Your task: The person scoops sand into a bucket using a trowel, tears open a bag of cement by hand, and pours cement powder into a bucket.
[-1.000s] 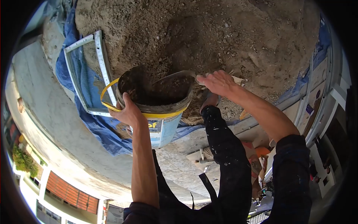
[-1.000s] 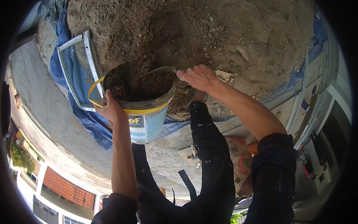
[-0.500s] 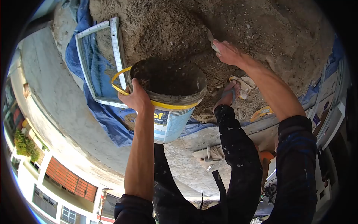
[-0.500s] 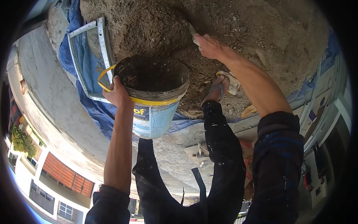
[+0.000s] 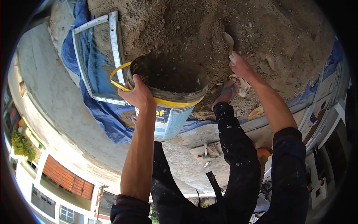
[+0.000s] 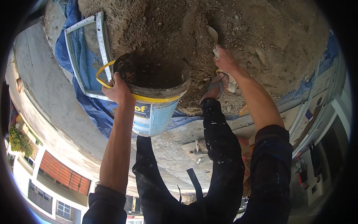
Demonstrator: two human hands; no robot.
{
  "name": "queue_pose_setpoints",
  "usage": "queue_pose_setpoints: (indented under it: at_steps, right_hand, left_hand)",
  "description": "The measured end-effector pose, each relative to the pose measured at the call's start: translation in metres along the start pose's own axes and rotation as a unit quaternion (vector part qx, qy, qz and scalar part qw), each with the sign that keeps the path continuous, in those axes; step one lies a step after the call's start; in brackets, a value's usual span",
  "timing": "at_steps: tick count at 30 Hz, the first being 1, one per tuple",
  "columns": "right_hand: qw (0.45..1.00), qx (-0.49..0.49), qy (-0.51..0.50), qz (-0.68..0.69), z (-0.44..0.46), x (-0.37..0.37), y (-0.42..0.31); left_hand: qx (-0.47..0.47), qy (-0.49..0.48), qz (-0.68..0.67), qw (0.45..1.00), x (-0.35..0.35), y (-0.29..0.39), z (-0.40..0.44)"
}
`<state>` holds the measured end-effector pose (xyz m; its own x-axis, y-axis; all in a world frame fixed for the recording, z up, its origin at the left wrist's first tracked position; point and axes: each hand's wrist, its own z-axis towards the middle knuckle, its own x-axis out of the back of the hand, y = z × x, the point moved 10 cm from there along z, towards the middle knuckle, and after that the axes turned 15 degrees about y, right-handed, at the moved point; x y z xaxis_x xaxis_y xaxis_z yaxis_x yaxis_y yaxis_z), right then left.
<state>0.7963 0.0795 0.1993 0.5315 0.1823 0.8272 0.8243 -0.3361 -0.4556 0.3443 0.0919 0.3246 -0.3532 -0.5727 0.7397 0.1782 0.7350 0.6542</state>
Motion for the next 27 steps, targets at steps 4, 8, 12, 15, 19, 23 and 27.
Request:
queue_pose_setpoints:
  at_steps: [4, 8, 12, 15, 19, 23, 27]
  right_hand:
    - [0.985, 0.071, -0.145, -0.06, -0.016, 0.007, -0.065]
    - [0.94, 0.213, -0.213, -0.16, -0.035, 0.045, -0.098]
    - [0.993, 0.035, 0.051, -0.096, 0.078, 0.136, -0.05]
    - [0.99, 0.005, 0.102, -0.098, 0.157, 0.126, 0.0]
    - [0.992, 0.103, -0.03, -0.074, 0.144, 0.028, -0.041]
    - [0.999, 0.027, -0.039, -0.019, 0.103, 0.011, -0.059]
    - [0.991, 0.068, -0.112, -0.004, 0.069, 0.008, -0.078]
  left_hand:
    - [0.018, -0.018, -0.014, 1.0, -0.01, -0.004, 0.012]
    - [0.007, -0.017, 0.03, 0.999, -0.009, 0.001, 0.01]
    - [-0.013, 0.001, 0.068, 0.998, -0.011, -0.001, 0.019]
    - [0.007, -0.011, 0.025, 1.0, -0.013, -0.002, 0.014]
    - [0.011, -0.013, 0.024, 1.0, -0.014, 0.003, 0.014]
    - [-0.006, -0.002, 0.026, 1.0, -0.012, 0.007, 0.017]
    - [0.002, -0.003, 0.009, 1.0, -0.016, -0.007, 0.018]
